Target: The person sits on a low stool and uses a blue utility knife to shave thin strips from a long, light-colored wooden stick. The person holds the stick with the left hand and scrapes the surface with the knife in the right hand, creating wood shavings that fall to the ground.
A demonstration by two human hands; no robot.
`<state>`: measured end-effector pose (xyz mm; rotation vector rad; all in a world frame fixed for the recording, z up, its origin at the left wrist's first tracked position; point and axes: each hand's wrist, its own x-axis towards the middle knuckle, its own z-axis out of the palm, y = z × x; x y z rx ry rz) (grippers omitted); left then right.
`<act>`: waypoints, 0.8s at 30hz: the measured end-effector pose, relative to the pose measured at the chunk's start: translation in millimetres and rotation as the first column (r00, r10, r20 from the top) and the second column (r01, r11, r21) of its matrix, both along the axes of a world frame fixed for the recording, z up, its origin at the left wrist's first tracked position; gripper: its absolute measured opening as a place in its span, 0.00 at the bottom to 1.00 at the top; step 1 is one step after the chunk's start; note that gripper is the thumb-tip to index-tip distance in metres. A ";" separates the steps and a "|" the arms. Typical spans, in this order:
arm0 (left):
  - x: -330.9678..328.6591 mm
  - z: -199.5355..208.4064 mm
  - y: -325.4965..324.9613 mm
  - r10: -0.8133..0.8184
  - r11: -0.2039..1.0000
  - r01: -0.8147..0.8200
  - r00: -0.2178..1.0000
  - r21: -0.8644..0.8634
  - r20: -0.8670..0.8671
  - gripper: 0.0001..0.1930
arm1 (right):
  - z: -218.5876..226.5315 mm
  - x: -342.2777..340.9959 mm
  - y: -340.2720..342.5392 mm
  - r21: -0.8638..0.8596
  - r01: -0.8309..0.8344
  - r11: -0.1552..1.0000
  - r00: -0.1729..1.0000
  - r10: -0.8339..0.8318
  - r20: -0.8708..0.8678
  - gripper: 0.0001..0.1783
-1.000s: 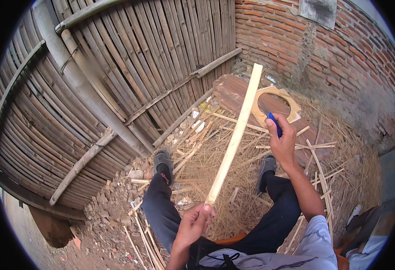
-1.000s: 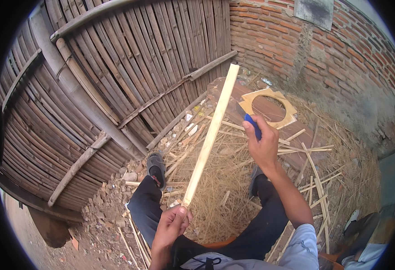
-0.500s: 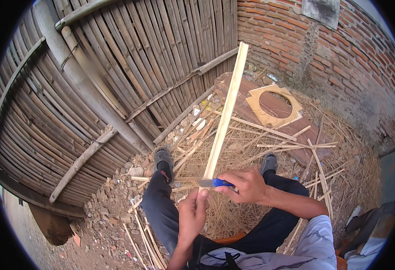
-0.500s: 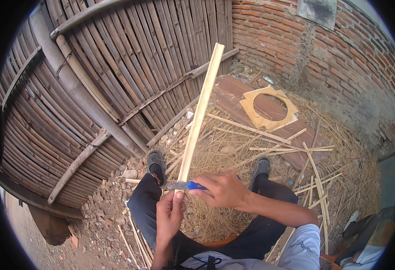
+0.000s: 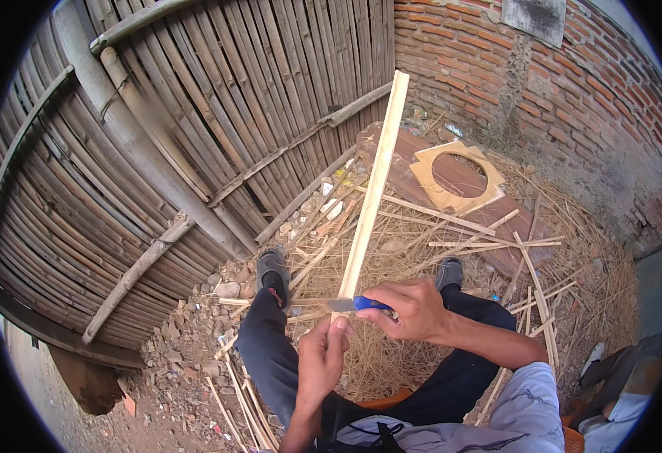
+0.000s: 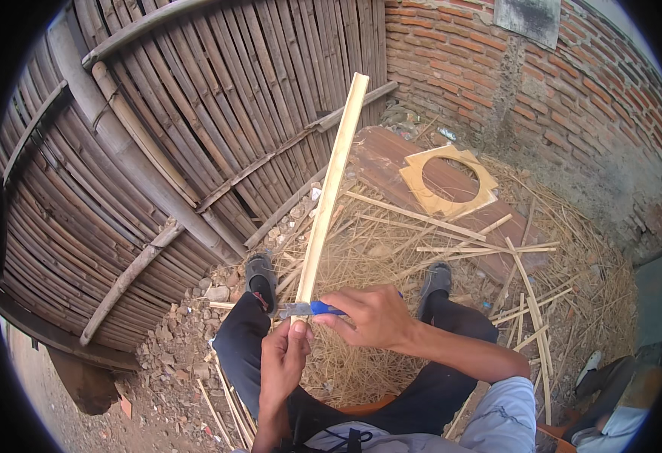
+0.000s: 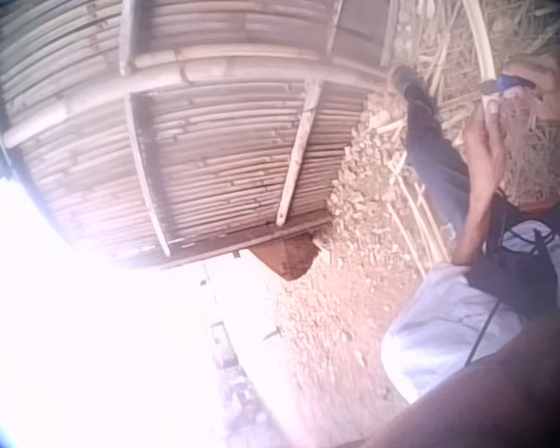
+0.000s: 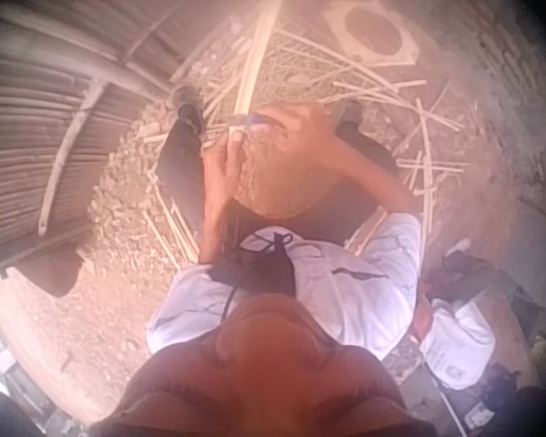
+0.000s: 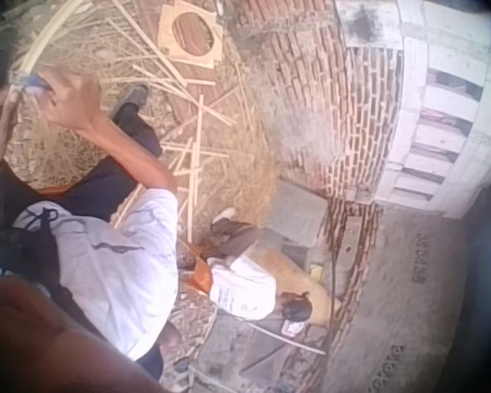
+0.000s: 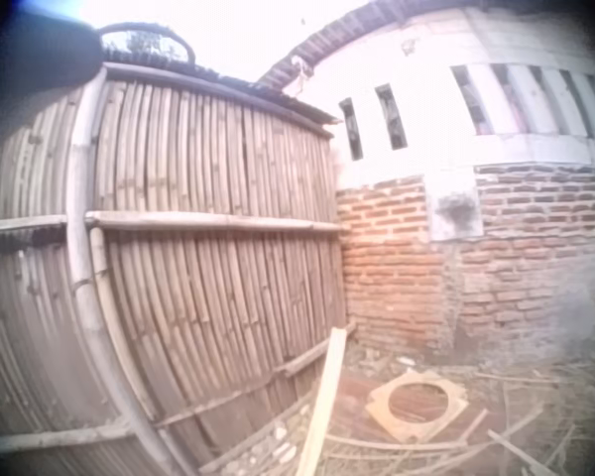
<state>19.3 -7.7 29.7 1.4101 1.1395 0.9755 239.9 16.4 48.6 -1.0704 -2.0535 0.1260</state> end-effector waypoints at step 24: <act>-47.4 -39.0 -19.9 -0.044 0.960 0.063 0.996 -0.272 0.077 0.19 | 17.9 76.5 41.4 -0.104 0.397 0.912 0.886 -0.410 -0.216 0.19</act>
